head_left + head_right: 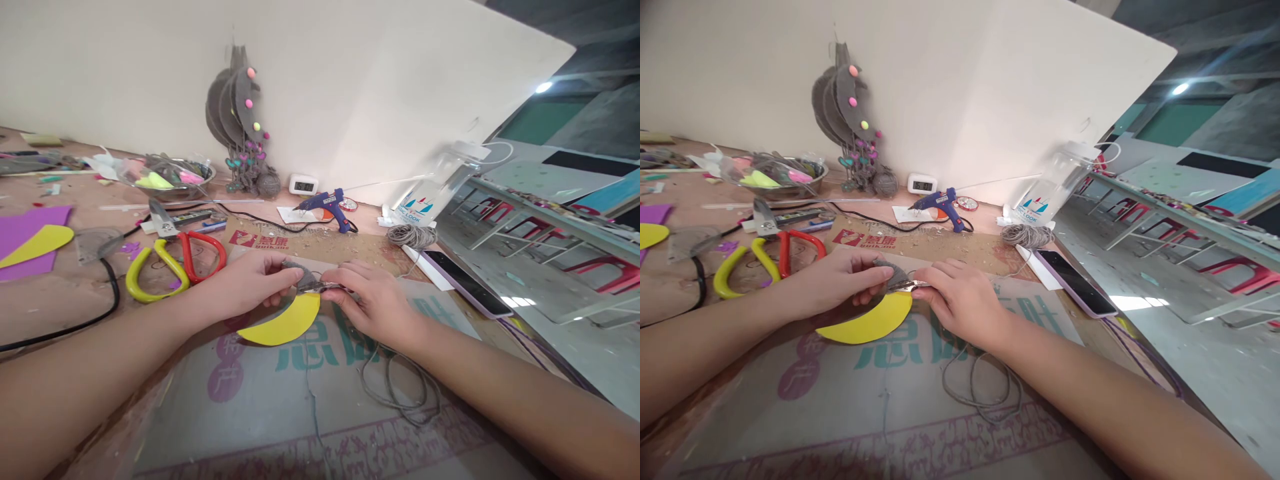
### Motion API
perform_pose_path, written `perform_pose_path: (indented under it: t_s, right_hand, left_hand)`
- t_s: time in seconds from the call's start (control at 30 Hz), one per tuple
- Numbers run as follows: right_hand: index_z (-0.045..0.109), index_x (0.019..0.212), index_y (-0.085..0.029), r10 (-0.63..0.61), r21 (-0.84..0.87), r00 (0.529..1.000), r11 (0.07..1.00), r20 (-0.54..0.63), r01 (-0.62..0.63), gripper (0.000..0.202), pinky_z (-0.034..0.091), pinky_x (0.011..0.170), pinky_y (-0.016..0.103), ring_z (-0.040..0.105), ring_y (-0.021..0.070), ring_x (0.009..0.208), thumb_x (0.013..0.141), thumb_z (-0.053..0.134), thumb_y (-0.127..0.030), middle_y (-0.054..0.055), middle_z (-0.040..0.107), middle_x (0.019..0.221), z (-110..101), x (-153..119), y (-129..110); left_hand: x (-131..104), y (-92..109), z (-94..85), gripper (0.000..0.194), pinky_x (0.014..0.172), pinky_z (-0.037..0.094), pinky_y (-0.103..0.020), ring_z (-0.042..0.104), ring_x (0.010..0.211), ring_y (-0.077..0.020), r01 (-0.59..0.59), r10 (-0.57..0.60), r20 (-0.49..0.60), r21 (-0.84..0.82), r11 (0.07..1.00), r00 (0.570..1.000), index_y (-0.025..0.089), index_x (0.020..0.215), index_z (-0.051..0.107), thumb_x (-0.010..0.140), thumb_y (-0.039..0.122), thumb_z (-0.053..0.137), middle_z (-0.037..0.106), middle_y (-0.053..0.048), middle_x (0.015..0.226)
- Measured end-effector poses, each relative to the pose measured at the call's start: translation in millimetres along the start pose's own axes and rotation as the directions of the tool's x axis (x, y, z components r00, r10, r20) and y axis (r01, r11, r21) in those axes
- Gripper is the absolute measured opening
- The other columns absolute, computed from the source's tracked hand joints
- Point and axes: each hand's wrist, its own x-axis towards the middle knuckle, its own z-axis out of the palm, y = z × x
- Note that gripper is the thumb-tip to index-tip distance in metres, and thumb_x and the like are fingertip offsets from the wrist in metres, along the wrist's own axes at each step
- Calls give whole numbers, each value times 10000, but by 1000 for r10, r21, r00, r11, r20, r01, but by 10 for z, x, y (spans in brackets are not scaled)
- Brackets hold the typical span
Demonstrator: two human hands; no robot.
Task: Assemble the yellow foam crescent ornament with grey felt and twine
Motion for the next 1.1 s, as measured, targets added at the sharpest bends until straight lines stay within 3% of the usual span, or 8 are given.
perform_pose_path:
  t_s: [0.2,0.33,0.47,0.6,0.83,1.1]
  right_hand:
    - [573,956,-176,45,61,999,997,-27,-44,176,396,645,258,543,152,719,896,458,-295,48,627,797,-14,-17,-8]
    - [535,994,-172,236,256,969,944,-75,-210,189,429,646,246,562,136,705,877,476,-308,39,618,809,-17,-40,-16]
    - [556,904,-170,386,470,919,799,77,-375,260,435,609,233,543,126,666,757,621,-373,21,600,783,11,-2,-46]
    - [590,707,-156,442,588,860,636,253,-500,228,350,504,205,428,88,554,760,590,-377,-19,493,624,27,66,-100]
    - [569,670,-151,470,652,844,559,259,-512,262,264,471,197,326,65,515,760,579,-396,-43,394,578,26,80,-126]
    - [566,698,-148,501,685,824,504,265,-527,288,271,452,190,342,64,515,774,570,-427,-38,410,590,43,65,-93]
  left_hand:
    - [-2,31,3,261,447,309,-182,394,466,-61,-5,5,-9,-21,1000,1000,171,682,497,822,393,491,447,49,526]
    - [8,36,10,254,452,318,-181,405,478,-63,-34,32,-39,-66,997,999,164,706,507,821,391,502,459,45,541]
    - [10,31,6,284,463,330,-181,397,481,-60,-83,81,-22,-143,986,996,165,668,466,836,393,486,445,47,541]
    - [3,25,6,295,460,330,-176,411,485,-55,-83,82,-15,-136,987,997,158,681,482,828,413,494,468,38,577]
    - [-24,29,8,309,384,237,-177,358,411,-57,-25,22,36,73,997,999,170,666,526,773,460,539,455,45,507]
    - [-8,37,-16,213,419,285,-171,383,464,-54,-39,48,119,-78,996,992,169,756,537,788,380,540,435,51,593]
